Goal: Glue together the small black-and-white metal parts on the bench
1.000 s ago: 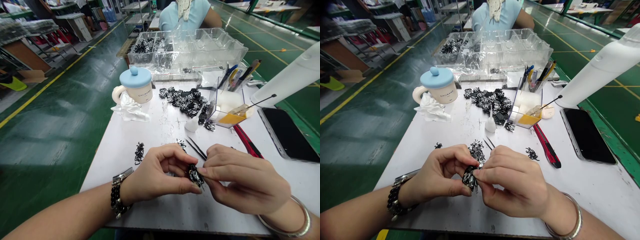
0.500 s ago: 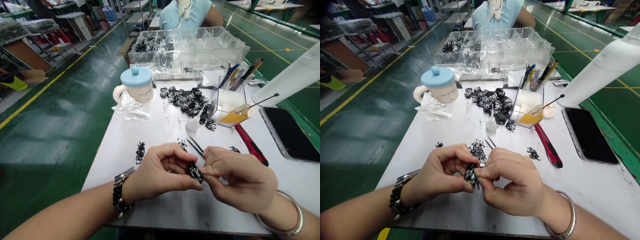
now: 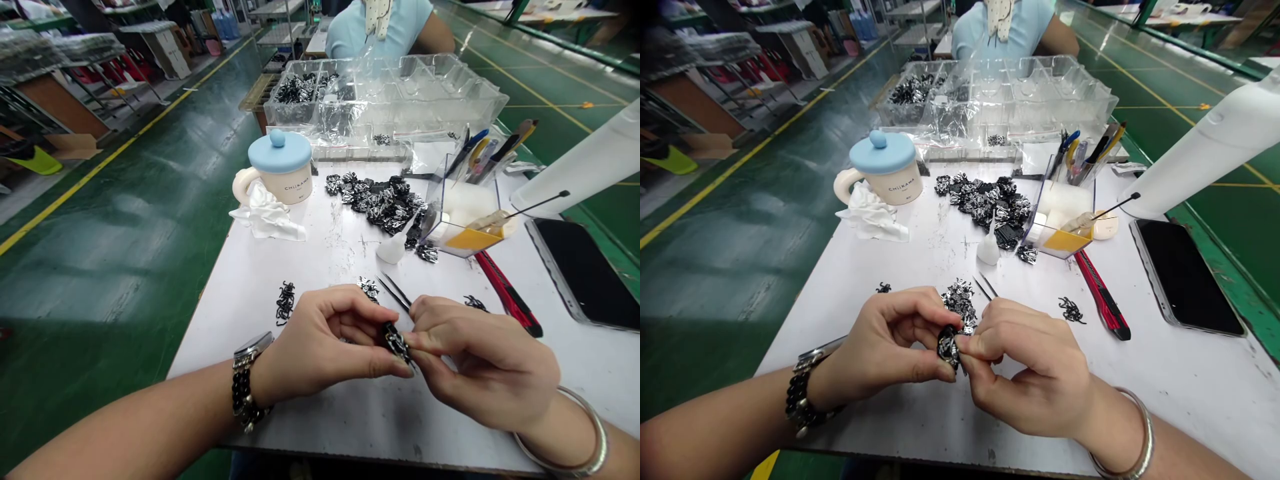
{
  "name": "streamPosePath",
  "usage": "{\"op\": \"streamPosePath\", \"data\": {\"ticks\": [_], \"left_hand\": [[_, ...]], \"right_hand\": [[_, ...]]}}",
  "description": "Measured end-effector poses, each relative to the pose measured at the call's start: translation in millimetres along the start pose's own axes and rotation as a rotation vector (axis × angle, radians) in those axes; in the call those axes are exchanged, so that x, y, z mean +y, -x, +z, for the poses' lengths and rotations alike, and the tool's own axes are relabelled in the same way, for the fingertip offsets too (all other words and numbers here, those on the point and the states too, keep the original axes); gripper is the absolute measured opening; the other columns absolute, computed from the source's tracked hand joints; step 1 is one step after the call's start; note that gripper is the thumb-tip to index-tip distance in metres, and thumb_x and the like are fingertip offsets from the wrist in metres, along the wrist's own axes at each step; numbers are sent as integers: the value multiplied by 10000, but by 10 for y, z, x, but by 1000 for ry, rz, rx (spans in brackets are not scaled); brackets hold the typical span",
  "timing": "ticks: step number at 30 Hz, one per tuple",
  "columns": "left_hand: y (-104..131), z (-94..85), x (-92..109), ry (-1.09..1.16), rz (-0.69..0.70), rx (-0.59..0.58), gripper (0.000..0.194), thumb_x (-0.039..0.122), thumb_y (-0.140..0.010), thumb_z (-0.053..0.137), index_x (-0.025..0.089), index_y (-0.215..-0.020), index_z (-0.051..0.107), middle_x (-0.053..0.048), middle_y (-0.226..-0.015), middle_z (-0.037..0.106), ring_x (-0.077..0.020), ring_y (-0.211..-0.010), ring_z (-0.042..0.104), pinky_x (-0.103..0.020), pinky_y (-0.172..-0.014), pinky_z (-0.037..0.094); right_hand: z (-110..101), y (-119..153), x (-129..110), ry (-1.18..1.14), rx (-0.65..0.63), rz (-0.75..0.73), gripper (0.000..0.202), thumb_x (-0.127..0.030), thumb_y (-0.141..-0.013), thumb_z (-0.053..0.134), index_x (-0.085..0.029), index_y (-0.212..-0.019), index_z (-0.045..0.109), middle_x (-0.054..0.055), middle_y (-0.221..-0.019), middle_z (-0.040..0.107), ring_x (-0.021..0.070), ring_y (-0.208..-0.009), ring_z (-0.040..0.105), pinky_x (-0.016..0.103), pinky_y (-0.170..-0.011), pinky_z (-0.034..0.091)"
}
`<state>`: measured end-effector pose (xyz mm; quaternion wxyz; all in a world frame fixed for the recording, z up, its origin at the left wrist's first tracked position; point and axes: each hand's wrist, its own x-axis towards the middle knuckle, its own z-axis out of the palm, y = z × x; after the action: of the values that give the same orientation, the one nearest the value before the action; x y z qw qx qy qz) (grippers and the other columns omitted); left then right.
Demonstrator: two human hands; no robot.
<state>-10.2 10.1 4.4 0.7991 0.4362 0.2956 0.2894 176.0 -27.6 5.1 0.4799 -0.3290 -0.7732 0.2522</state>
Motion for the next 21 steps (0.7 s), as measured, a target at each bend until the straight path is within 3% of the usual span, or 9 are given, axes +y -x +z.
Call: {"op": "streamPosePath", "data": {"ticks": [10, 16, 21], "left_hand": [[-18, 3, -1, 43, -54, 11, 414, -83, -477, 811, 103, -831, 702, 1, -709, 724, -108, -632, 707, -112, -595, 566], [-27, 14, -12, 139, -36, 39, 388, -44, -465, 835, 108, -797, 705, -22, -750, 739, -150, -695, 721, -193, -668, 604], [-32, 6, 6, 135, -11, 4, 377, -62, -505, 810, 116, -823, 715, -6, -754, 731, -108, -681, 707, -139, -639, 580]], "right_hand": [[29, -18, -50, 100, 15, -78, 260, 48, -725, 546, -140, -903, 571, 46, -619, 570, 122, -558, 506, 296, -500, 483], [57, 3, -78, 181, 52, -113, 302, 18, -724, 514, -146, -973, 561, 49, -685, 598, 137, -590, 552, 325, -539, 511], [73, 49, -77, 52, 75, 22, 293, 22, -750, 503, -150, -971, 589, 38, -662, 572, 137, -599, 542, 308, -538, 496]]}}
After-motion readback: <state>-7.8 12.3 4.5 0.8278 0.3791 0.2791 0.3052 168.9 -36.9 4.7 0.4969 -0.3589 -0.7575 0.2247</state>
